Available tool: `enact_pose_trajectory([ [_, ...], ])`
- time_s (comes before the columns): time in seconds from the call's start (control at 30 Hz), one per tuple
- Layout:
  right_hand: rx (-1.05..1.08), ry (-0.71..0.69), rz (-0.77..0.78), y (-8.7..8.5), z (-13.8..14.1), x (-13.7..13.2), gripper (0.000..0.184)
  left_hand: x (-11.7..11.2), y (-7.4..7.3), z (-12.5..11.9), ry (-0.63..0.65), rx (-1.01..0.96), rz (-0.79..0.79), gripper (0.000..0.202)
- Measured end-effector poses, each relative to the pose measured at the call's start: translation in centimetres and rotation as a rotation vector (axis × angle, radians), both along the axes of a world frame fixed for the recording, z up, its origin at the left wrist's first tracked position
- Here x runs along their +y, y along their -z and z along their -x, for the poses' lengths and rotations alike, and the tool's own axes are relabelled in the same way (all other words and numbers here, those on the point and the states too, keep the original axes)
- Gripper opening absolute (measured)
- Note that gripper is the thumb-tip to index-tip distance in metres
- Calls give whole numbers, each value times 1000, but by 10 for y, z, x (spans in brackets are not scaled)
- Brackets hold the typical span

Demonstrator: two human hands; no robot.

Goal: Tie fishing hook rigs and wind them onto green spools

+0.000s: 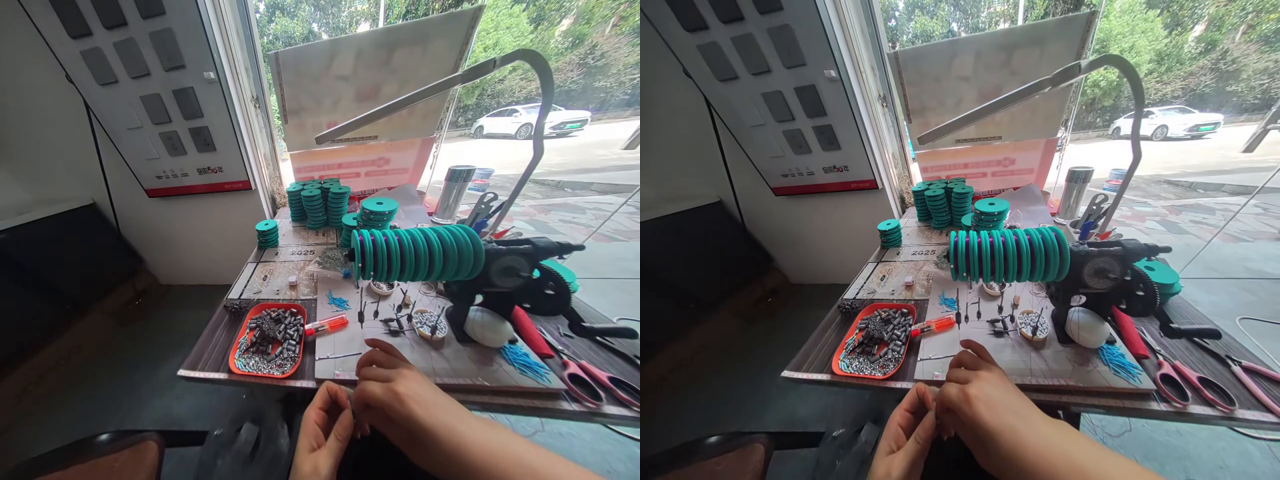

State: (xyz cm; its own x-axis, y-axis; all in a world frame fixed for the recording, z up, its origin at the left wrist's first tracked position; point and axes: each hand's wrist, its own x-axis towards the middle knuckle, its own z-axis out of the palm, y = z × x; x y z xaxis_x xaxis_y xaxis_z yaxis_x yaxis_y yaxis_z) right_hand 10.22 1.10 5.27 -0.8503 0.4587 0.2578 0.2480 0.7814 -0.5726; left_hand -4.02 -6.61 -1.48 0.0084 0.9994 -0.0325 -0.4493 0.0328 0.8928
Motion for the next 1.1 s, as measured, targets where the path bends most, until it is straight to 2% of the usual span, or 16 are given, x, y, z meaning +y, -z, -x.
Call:
enact_pose_trajectory([
  [0.1,2,1,-22,3,0,-1,15,0,0,0,6,24,-3,28],
  [0.2,23,-1,-18,4,0,-1,15,1,1,-1,-40,-30,17,29],
  [0.33,79,-14,-3,4,0,0,15,3,0,-3,-27,-107,48,33],
  [0.57,117,-9,5,6,0,0,18,3,-14,-15,-181,-225,156,39],
  [0.7,103,-5,4,7,-1,-1,18,3,-13,-14,-218,-226,174,39],
  [0.83,20,64,21,2,-2,-1,9,3,-8,-12,-242,-164,127,44],
  [0.87,-7,70,17,0,-2,-1,12,2,-8,-13,-268,-141,114,48],
  [0.93,-57,61,-15,-2,-2,-1,16,0,-8,-16,-356,-79,105,54],
  [1.0,-83,56,-48,-2,-1,-1,10,-3,-8,-20,-468,18,104,55],
  [1.1,-98,81,-86,0,0,0,8,-8,-5,-24,-593,265,43,50],
])
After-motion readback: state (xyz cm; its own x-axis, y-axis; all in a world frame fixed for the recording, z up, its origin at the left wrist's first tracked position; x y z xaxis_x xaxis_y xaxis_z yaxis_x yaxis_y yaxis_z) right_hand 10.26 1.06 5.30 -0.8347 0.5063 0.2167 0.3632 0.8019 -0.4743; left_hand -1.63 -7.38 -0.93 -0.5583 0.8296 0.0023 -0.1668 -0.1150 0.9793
